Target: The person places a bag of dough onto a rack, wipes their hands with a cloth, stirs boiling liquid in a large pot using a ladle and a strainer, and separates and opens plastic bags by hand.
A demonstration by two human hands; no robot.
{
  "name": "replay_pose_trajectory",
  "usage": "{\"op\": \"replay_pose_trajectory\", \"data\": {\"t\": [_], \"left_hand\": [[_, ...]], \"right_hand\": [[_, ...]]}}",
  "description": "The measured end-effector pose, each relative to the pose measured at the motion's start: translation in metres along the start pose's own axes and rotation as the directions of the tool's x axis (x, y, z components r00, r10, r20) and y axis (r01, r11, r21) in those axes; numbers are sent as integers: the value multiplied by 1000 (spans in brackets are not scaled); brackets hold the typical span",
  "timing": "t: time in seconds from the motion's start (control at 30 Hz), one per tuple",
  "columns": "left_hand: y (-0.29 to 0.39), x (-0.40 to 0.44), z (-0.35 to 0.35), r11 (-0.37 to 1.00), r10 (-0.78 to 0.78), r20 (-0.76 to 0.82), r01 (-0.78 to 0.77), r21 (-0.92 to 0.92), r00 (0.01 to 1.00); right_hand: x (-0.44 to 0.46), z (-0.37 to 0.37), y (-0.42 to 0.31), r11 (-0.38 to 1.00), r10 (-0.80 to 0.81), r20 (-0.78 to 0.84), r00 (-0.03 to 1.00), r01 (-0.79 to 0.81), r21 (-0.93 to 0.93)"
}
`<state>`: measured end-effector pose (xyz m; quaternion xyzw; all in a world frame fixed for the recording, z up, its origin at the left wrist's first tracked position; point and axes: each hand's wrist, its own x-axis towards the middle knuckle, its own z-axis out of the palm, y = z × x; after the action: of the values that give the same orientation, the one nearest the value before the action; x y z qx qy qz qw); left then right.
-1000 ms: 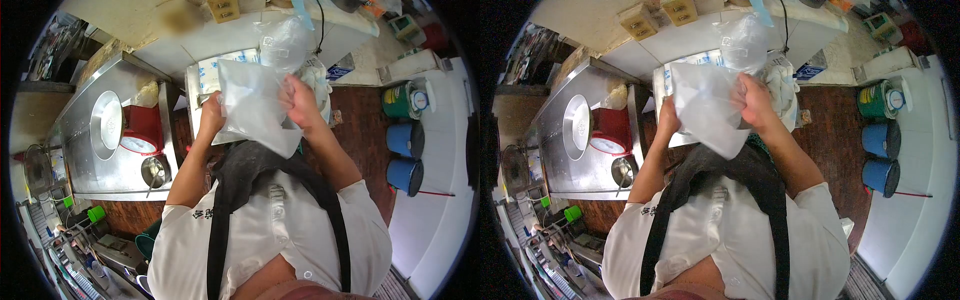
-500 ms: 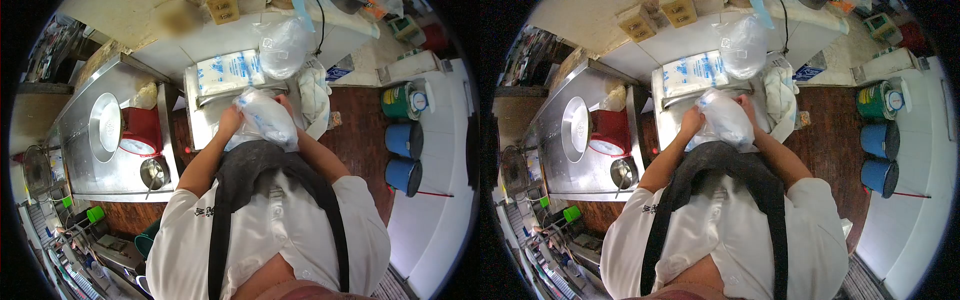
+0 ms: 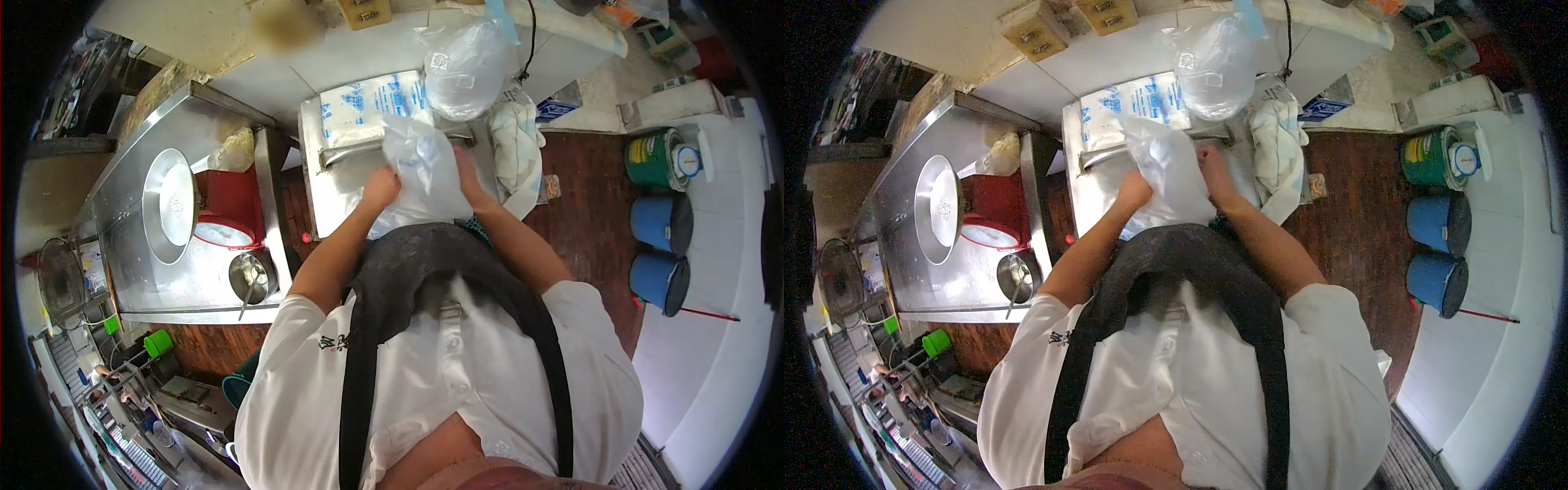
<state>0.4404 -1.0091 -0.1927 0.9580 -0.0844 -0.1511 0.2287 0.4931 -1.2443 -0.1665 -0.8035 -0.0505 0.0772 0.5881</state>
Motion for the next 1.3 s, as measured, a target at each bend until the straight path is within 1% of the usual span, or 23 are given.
{"op": "replay_pose_trajectory", "data": {"t": [0.07, 0.17, 0.2, 0.23, 0.3, 0.33, 0.4, 0.43, 0.47, 0.53, 0.57, 0.6, 0.67, 0.77, 0.87, 0.93, 1.07, 1.13, 1.17, 1.2, 1.23, 1.27, 1.3], "left_hand": [[24, 3, -17, 988, -126, -103, 115, -101, 987], [13, 10, -13, 998, 6, -121, -13, -57, 993], [18, 5, -25, 988, -49, -177, 22, -155, 983], [27, -9, -43, 965, -114, -228, 53, -257, 967], [13, -24, -57, 890, -212, -321, 47, -453, 923], [-1, -31, -58, 845, -239, -368, 6, -534, 899], [33, -65, -121, 693, -472, -295, 143, -706, 831], [42, -76, -139, 585, -472, -275, 64, -809, 838], [50, -87, -155, 458, -470, -258, -17, -889, 844], [74, -108, -193, 359, -359, -291, -156, -920, 887], [91, -118, -211, 254, -324, -271, -192, -948, 906], [107, -126, -226, 250, -267, -313, -248, -936, 912], [135, -138, -249, 232, -147, -400, -361, -903, 905], [148, -149, -264, 264, -117, -455, -414, -871, 883], [147, -155, -269, 381, -159, -443, -358, -852, 882], [139, -157, -265, 495, -182, -432, -297, -816, 883], [81, -160, -249, -97, -123, -191, -203, -974, 974], [86, -154, -260, -233, -214, 56, 5, -972, 975], [103, -151, -256, -111, -235, -16, -44, -993, 972], [122, -145, -251, 15, -244, -93, -92, -996, 965], [125, -136, -247, 342, -165, -161, -97, -935, 973], [129, -127, -243, 629, -84, -227, -125, -767, 970], [148, -125, -243, 530, -59, -332, -252, -810, 941]], "right_hand": [[13, -4, 0, 999, -47, -29, 998, 47, -11], [17, -3, 12, 997, 24, -20, 1000, -23, 80], [20, -7, 10, 973, 112, -1, 994, -110, 203], [23, -11, 8, 927, 199, 19, 980, -194, 321], [10, -34, -21, 653, 441, 178, 880, -450, 609], [7, -48, -22, 750, 313, 39, 949, -272, 603], [-2, -71, -69, 874, 204, -131, 970, -121, 470], [-12, -85, -137, 918, 231, -168, 958, -158, 363], [-22, -90, -183, 949, 88, -210, 974, -18, 315], [-44, -89, -257, 943, -201, -274, 940, 262, 204], [-55, -88, -281, 911, -364, -130, 922, 381, 155], [-64, -86, -302, 856, -507, 20, 862, 501, 123], [-72, -69, -346, 605, -734, 231, 638, 770, -202], [-68, -56, -341, 669, -595, 433, 677, 716, -200], [-70, -62, -340, 745, -508, 377, 775, 615, -260], [-71, -61, -339, 727, -600, 212, 771, 637, -256], [-73, -68, -346, 785, -581, -10, 814, 557, -271], [-67, -58, -330, 802, -596, -79, 799, 587, -115], [-66, -52, -323, 799, -600, -115, 792, 600, -36], [-66, -47, -324, 773, -633, -62, 772, 625, -105], [-69, -40, -325, 743, -658, -6, 753, 647, -172], [-72, -34, -324, 709, -673, 55, 737, 665, -235], [-69, -28, -318, 704, -697, 6, 717, 685, -185]]}}
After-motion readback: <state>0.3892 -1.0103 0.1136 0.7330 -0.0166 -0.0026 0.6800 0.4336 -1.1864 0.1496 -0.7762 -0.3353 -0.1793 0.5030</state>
